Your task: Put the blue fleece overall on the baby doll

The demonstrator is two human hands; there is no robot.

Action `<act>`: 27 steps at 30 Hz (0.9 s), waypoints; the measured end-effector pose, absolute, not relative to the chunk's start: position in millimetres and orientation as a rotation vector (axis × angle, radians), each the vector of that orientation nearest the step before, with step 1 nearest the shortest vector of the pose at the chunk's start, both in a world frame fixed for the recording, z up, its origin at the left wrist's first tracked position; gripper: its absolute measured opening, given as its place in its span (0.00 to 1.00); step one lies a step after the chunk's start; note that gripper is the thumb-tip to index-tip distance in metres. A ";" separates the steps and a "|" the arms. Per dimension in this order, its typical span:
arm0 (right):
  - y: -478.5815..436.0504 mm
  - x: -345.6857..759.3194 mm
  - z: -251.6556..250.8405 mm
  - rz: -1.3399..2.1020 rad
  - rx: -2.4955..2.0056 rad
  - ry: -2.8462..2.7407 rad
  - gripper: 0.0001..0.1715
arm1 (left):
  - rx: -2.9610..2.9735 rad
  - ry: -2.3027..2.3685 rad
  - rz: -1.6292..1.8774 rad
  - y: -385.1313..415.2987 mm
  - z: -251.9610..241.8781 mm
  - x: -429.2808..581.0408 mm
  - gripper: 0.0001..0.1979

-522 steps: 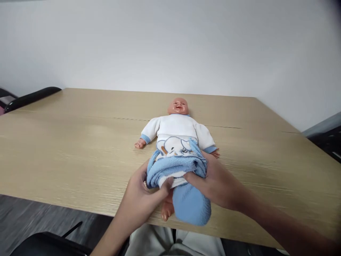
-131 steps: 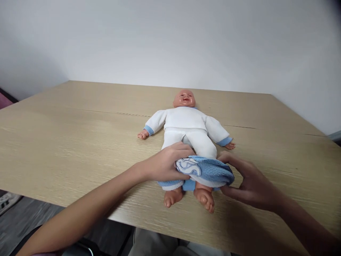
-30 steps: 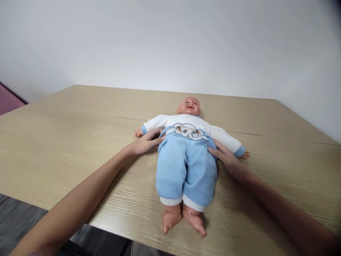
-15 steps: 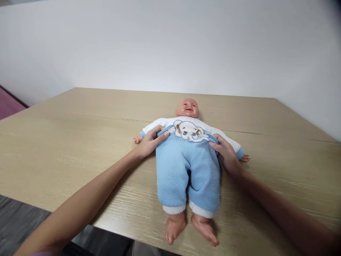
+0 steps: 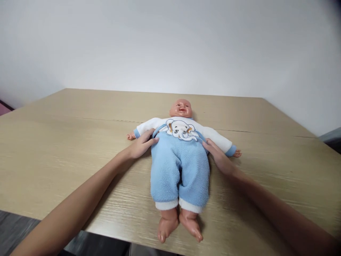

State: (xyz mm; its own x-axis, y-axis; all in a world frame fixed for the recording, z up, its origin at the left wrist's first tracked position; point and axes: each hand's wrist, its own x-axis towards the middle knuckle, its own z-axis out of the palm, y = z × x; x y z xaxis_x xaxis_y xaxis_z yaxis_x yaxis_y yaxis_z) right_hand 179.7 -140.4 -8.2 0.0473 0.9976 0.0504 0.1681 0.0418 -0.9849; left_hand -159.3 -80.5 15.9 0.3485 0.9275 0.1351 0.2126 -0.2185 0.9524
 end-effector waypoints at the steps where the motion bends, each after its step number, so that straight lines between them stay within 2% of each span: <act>1: -140.7 177.4 -9.9 1.086 -1.298 -1.232 0.23 | 1.657 1.036 0.913 -80.2 14.5 -161.2 0.17; 7: -138.2 156.6 -13.8 1.295 -1.086 -0.913 0.24 | 1.211 0.845 1.042 -85.8 -0.9 -140.7 0.24; 15: -138.3 162.4 -13.8 1.279 -1.132 -0.885 0.30 | 1.065 0.693 1.162 -93.6 -2.5 -120.0 0.26; 19: -138.8 162.0 -4.0 1.299 -1.059 -0.934 0.25 | 1.048 0.664 1.157 -89.6 -4.6 -122.9 0.25; 24: -141.3 160.5 9.0 1.312 -1.013 -0.955 0.13 | 1.053 0.625 1.121 -84.8 -8.0 -126.1 0.24; 27: -139.4 166.7 6.4 1.298 -1.005 -1.031 0.12 | 1.065 0.658 1.076 -82.8 -7.6 -129.0 0.23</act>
